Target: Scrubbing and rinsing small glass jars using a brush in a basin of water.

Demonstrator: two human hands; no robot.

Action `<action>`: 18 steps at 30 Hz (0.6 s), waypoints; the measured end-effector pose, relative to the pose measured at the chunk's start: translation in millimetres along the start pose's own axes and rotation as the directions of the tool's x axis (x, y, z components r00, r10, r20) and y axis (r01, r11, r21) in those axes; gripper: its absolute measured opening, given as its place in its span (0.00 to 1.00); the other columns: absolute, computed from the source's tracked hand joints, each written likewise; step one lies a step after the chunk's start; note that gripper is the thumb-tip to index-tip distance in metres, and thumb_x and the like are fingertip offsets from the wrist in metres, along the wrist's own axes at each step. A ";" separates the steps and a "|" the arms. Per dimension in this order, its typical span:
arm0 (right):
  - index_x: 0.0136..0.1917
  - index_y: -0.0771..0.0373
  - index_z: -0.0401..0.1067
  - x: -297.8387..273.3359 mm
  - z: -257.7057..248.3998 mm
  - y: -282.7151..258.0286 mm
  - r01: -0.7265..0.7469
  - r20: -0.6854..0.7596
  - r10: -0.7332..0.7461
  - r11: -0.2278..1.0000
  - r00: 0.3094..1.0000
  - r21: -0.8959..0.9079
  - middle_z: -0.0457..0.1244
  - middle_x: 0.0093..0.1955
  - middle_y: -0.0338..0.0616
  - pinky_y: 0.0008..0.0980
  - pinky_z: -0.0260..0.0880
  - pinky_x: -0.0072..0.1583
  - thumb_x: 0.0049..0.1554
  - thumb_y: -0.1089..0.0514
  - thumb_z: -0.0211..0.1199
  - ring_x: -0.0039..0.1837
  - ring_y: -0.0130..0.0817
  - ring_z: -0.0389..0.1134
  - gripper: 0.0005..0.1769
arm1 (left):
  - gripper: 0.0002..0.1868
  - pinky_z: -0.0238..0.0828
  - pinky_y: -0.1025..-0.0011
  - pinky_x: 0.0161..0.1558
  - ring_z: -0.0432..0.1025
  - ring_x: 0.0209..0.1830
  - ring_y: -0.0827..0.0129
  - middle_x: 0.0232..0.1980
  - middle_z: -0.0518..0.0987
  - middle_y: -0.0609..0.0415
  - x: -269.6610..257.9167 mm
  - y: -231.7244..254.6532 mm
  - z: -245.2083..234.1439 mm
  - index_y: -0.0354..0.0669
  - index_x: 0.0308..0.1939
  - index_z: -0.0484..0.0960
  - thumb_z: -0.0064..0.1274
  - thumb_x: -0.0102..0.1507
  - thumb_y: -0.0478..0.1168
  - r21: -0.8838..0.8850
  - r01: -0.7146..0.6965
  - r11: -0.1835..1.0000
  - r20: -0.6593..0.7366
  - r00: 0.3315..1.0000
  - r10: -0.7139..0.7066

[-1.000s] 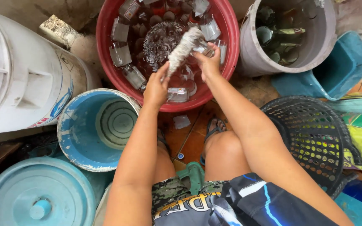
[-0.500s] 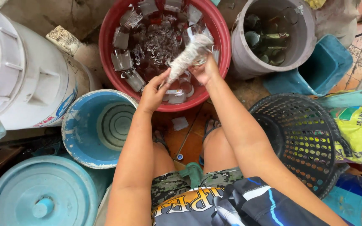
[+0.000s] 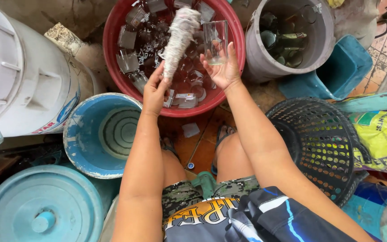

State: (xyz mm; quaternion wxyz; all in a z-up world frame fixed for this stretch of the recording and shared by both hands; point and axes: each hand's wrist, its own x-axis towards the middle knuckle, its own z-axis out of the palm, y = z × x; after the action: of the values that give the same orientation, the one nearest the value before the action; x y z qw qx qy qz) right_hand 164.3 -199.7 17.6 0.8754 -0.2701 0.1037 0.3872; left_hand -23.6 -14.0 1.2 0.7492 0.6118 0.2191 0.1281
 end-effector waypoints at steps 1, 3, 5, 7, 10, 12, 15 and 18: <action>0.59 0.53 0.69 2.0 -0.6 0.7 0.007 -0.049 -0.010 0.998 0.999 -0.064 0.64 0.50 0.46 0.35 0.80 0.49 0.39 0.37 0.78 0.54 0.49 0.70 0.40 | 0.28 0.63 0.78 0.23 0.62 0.21 0.79 0.36 0.73 0.64 -0.8 -0.9 1.2 0.59 0.76 0.69 0.49 0.71 0.37 0.025 -0.030 0.999 0.066 0.997 0.029; 0.61 0.57 0.68 3.4 1.1 3.2 0.018 -0.047 -0.024 0.992 0.999 -0.129 0.65 0.54 0.48 0.36 0.80 0.48 0.37 0.38 0.78 0.55 0.46 0.70 0.43 | 0.27 0.66 0.74 0.42 0.66 0.44 0.74 0.55 0.72 0.60 -2.4 0.2 5.8 0.59 0.74 0.70 0.50 0.69 0.38 0.102 -0.087 0.991 0.166 0.984 0.069; 0.63 0.60 0.68 9.1 -8.7 3.5 0.031 -0.044 -0.040 0.981 0.998 -0.189 0.66 0.58 0.50 0.37 0.79 0.47 0.36 0.39 0.79 0.56 0.43 0.69 0.46 | 0.26 0.68 0.69 0.62 0.69 0.66 0.70 0.74 0.72 0.56 -3.1 4.5 11.3 0.60 0.72 0.72 0.51 0.68 0.39 0.175 -0.152 0.973 0.269 0.958 0.101; 0.64 0.48 0.71 19.6 -29.9 3.7 -0.043 0.047 0.049 0.990 0.998 -0.134 0.65 0.55 0.44 0.34 0.75 0.50 0.43 0.53 0.78 0.56 0.38 0.67 0.36 | 0.25 0.63 0.64 0.69 0.67 0.72 0.65 0.71 0.75 0.55 -4.5 10.7 16.2 0.57 0.69 0.75 0.51 0.67 0.40 0.280 -0.156 0.947 0.277 0.958 0.076; 0.64 0.53 0.66 -7.2 7.0 1.1 -0.076 -0.074 0.077 0.997 0.994 0.011 0.69 0.51 0.53 0.31 0.74 0.40 0.48 0.37 0.65 0.46 0.42 0.73 0.34 | 0.27 0.56 0.77 0.23 0.57 0.20 0.80 0.32 0.77 0.65 4.0 -2.1 16.9 0.59 0.73 0.72 0.51 0.69 0.42 0.113 0.022 0.993 0.085 0.996 -0.032; 0.65 0.54 0.68 -6.2 2.8 -1.8 -0.086 0.008 0.086 0.996 0.996 0.022 0.68 0.50 0.52 0.28 0.72 0.40 0.49 0.35 0.64 0.46 0.40 0.71 0.36 | 0.28 0.57 0.77 0.23 0.59 0.21 0.79 0.35 0.76 0.62 5.7 -3.2 9.5 0.58 0.75 0.70 0.48 0.69 0.39 0.075 0.072 0.995 0.008 0.997 -0.073; 0.67 0.56 0.68 -6.2 3.0 -6.2 -0.093 0.109 0.090 0.995 0.990 0.024 0.66 0.51 0.50 0.26 0.71 0.40 0.46 0.30 0.66 0.47 0.39 0.69 0.44 | 0.29 0.60 0.78 0.21 0.62 0.19 0.78 0.37 0.75 0.60 5.7 -5.3 4.2 0.57 0.76 0.69 0.46 0.70 0.36 0.000 0.084 0.996 -0.027 0.996 -0.084; 0.67 0.58 0.65 -8.0 7.3 -3.1 -0.068 0.124 0.066 0.998 0.990 0.016 0.67 0.53 0.52 0.32 0.77 0.45 0.43 0.33 0.73 0.48 0.43 0.71 0.46 | 0.27 0.62 0.78 0.20 0.63 0.19 0.77 0.36 0.75 0.61 0.9 -9.7 3.0 0.56 0.75 0.70 0.49 0.70 0.39 -0.020 0.050 0.999 0.077 0.996 -0.048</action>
State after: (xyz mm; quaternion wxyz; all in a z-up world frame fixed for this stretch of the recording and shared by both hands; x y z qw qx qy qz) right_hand 160.9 -202.3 28.0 0.8694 -0.2333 0.0624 0.4311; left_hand -22.1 -18.2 -7.9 0.7666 0.6023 0.2039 0.0888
